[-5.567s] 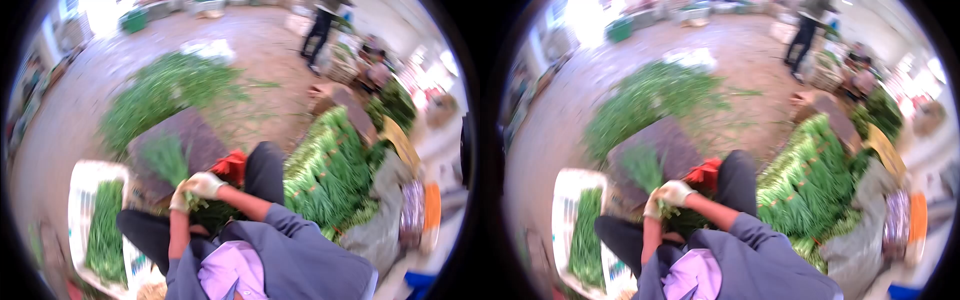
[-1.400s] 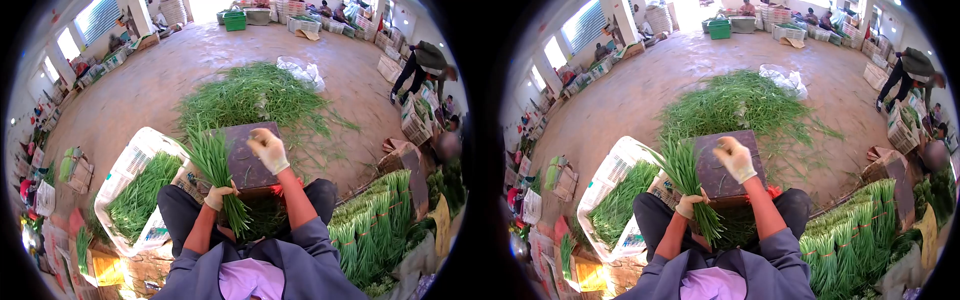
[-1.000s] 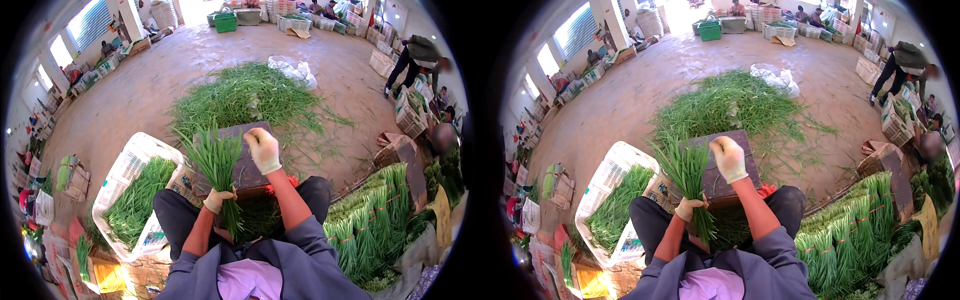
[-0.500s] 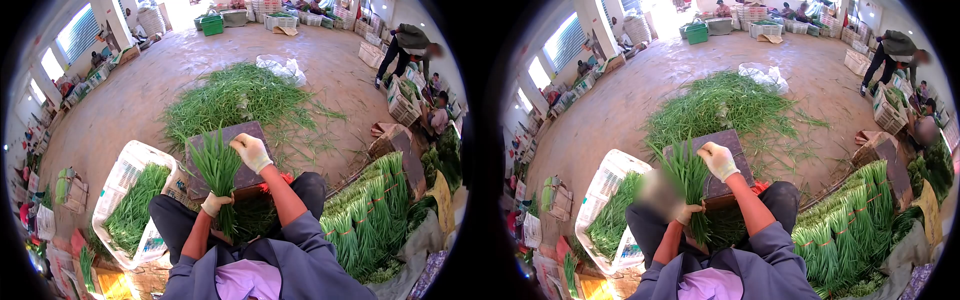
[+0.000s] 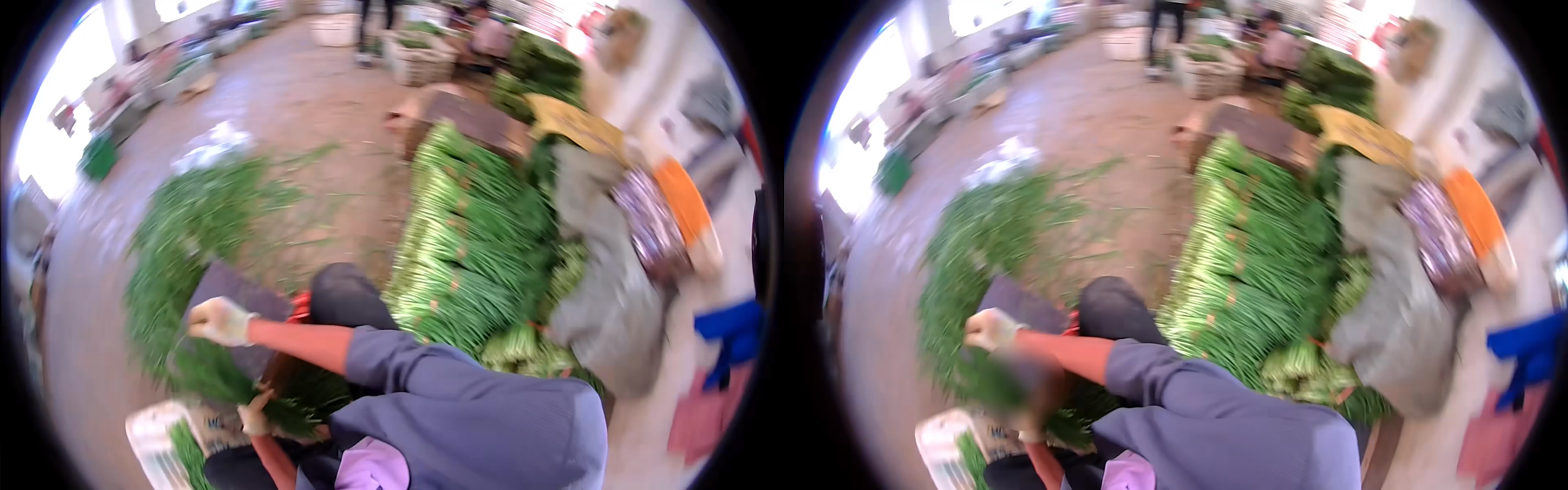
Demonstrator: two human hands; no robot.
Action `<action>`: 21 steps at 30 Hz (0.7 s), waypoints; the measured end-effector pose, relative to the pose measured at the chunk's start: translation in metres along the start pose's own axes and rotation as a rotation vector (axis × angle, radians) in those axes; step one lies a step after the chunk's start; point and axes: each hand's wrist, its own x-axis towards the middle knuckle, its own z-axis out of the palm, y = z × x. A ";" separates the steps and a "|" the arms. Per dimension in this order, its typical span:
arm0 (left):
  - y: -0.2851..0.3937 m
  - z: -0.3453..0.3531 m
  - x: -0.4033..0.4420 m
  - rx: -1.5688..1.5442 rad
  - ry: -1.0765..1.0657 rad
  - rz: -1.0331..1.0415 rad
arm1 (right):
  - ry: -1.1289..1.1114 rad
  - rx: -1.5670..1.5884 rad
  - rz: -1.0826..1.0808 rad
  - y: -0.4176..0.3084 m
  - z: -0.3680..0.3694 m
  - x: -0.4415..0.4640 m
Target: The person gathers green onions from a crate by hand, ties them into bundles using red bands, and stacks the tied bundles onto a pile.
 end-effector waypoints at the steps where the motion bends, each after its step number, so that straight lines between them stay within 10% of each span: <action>1: 0.003 0.004 -0.006 0.000 -0.022 -0.015 | 0.061 -0.062 -0.146 0.020 -0.004 0.008; 2: 0.008 0.009 -0.015 -0.002 0.033 -0.001 | 0.078 0.066 0.069 0.000 -0.016 0.008; 4: -0.003 0.000 -0.014 -0.010 0.079 0.011 | 0.159 -0.343 -0.244 0.001 -0.043 0.029; 6: -0.011 -0.020 -0.006 -0.227 0.189 0.048 | 0.173 -1.008 0.086 -0.002 -0.054 0.019; 14: 0.122 0.051 -0.004 -0.067 0.422 0.330 | -0.845 -0.663 -0.271 0.002 0.022 -0.062; 17: 0.143 0.064 0.000 0.299 0.554 0.589 | -0.686 -0.328 -0.275 0.021 0.054 -0.050; 18: 0.120 0.042 0.009 0.607 0.488 0.397 | -0.637 -0.288 -0.202 0.031 0.057 -0.042; 21: 0.057 0.020 0.052 0.754 0.454 0.662 | -0.808 -0.932 -0.196 0.106 0.049 -0.026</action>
